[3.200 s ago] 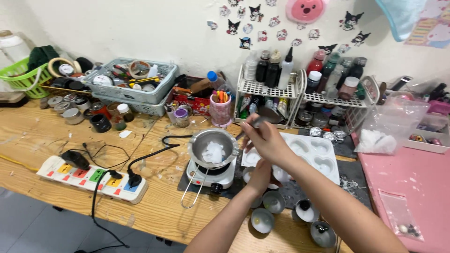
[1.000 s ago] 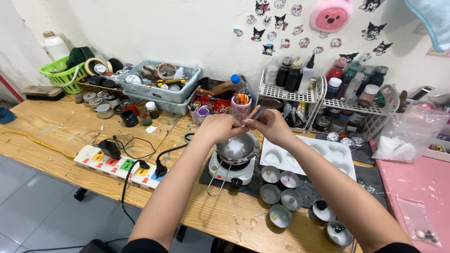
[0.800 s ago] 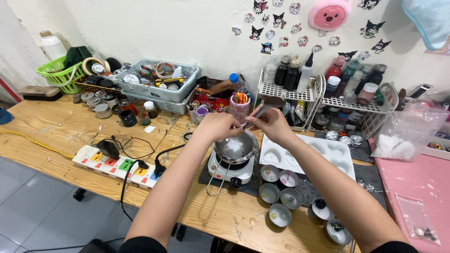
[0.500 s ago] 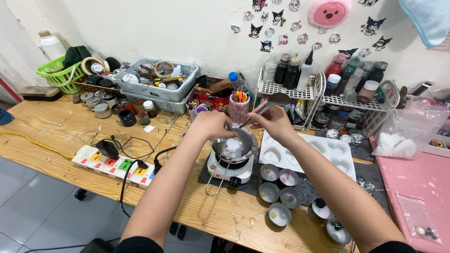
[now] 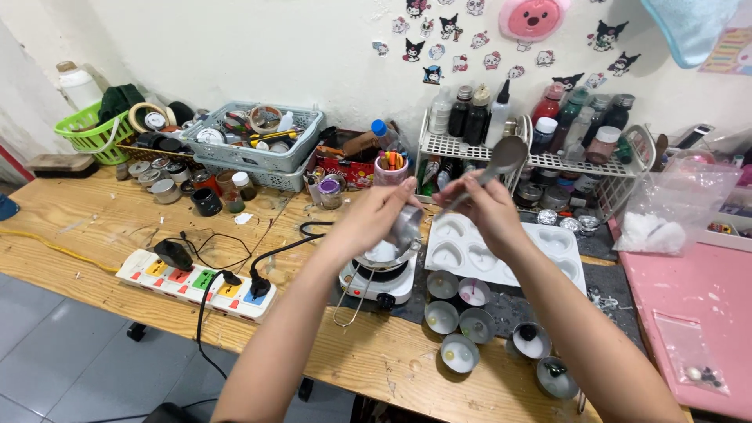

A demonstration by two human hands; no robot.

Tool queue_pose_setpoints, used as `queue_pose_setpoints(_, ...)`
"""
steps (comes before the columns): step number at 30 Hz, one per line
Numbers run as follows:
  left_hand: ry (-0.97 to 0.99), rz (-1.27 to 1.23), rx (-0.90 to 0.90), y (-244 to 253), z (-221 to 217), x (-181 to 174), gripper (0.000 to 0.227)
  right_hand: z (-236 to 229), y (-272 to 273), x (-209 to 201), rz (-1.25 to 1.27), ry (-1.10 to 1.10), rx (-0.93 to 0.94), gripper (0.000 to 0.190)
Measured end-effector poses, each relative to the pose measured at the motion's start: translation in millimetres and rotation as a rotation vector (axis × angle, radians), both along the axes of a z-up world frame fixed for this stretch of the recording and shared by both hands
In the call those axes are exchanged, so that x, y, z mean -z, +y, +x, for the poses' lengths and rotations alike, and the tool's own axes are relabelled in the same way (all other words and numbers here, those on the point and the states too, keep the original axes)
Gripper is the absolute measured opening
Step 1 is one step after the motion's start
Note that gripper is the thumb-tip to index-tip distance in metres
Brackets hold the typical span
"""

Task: Preparing and pouring wax into molds to create candles or wax melts.

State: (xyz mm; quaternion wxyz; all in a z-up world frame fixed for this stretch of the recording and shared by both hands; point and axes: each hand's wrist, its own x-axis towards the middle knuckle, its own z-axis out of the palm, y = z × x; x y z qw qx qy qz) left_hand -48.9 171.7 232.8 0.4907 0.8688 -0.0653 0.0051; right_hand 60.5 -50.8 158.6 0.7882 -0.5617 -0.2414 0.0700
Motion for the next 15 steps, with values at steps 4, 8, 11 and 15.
queue_pose_setpoints(4, -0.045, -0.313, 0.169, -42.3, -9.3, 41.0, 0.07, -32.0, -48.6, 9.3, 0.11, 0.092, 0.003, 0.018)
queue_pose_setpoints(8, 0.002, -0.546, 0.273, -99.1, -13.7, 68.8, 0.066, -68.9, -87.2, 13.3, 0.041, 0.181, 0.12, 0.02)
queue_pose_setpoints(11, 0.113, -0.745, 0.242, -133.7, -1.4, 95.7, 0.067, -91.0, -110.4, 21.2, 0.001, 0.212, 0.213, 0.02)
queue_pose_setpoints(15, 0.202, -1.04, 0.298, -168.2, 37.7, 156.4, 0.07, -97.8, -148.2, 64.4, -0.097, 0.12, 0.387, 0.021)
